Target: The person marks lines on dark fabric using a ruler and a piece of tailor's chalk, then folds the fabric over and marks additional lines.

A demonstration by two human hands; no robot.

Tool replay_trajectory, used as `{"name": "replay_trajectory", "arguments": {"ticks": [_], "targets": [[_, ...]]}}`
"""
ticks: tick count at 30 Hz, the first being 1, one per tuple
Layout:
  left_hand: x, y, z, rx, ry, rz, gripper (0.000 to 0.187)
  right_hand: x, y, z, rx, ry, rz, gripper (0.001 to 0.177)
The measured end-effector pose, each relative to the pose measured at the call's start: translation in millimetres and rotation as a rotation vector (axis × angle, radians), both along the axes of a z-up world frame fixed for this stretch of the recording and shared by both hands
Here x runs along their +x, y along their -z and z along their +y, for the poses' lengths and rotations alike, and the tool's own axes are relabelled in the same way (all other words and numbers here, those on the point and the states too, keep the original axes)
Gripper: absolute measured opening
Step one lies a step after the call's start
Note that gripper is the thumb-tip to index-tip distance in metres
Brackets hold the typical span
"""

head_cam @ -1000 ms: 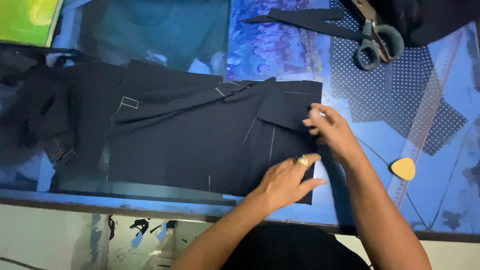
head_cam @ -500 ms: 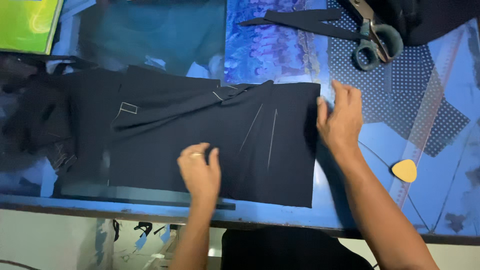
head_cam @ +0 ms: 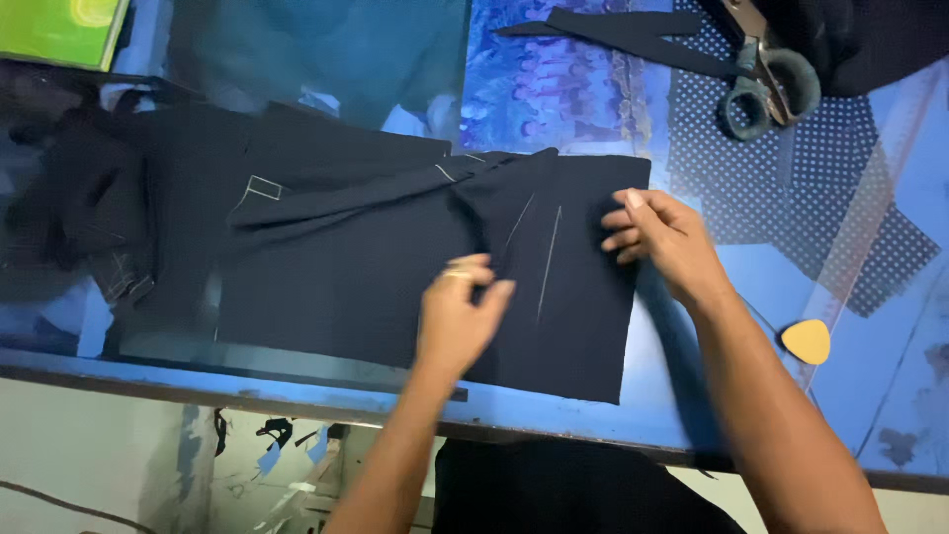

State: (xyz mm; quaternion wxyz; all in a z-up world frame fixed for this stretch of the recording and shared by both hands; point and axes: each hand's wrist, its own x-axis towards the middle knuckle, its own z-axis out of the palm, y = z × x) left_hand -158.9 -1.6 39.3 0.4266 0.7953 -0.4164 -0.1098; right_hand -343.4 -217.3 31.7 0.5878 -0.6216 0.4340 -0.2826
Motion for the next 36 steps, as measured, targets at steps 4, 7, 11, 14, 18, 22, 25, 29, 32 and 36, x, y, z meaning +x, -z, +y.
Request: {"name": "replay_trajectory", "arguments": {"ticks": [4,7,11,14,18,22,25,29,32,36], "targets": [[-61,-31,-25,-0.047,0.398,0.177,0.027,-1,-15,0,0.362,-0.111,-0.025,0.078],[-70,-28,-33,-0.05,0.55,0.118,0.033,-18,18,-15,0.372,-0.126,-0.005,0.09],[-24,27,-33,0.021,0.331,-0.28,0.018,-27,7,-7,0.226,-0.042,0.069,0.066],[-8,10,-20,0.141,0.372,-0.291,0.019,-29,28,-22,-0.05,-0.139,0.271,0.077],[-12,18,-24,0.218,0.521,-0.229,0.03,-21,22,-29,-0.231,-0.125,0.485,0.069],[-11,12,-34,0.263,0.613,-0.228,0.051,-26,39,-36,-0.378,-0.142,0.621,0.05],[-14,5,-31,0.308,0.711,-0.276,0.062,-27,31,-33,-0.343,-0.168,0.584,0.04],[-19,13,-15,0.288,0.847,-0.323,0.061,-30,16,-25,-0.348,-0.185,0.546,0.036],[-19,11,-1,0.267,0.863,-0.312,0.063,-33,20,-24,-0.373,-0.197,0.504,0.038],[-22,15,17,0.262,0.88,-0.274,0.06,-33,13,-16,-0.32,-0.202,0.382,0.047]]}}
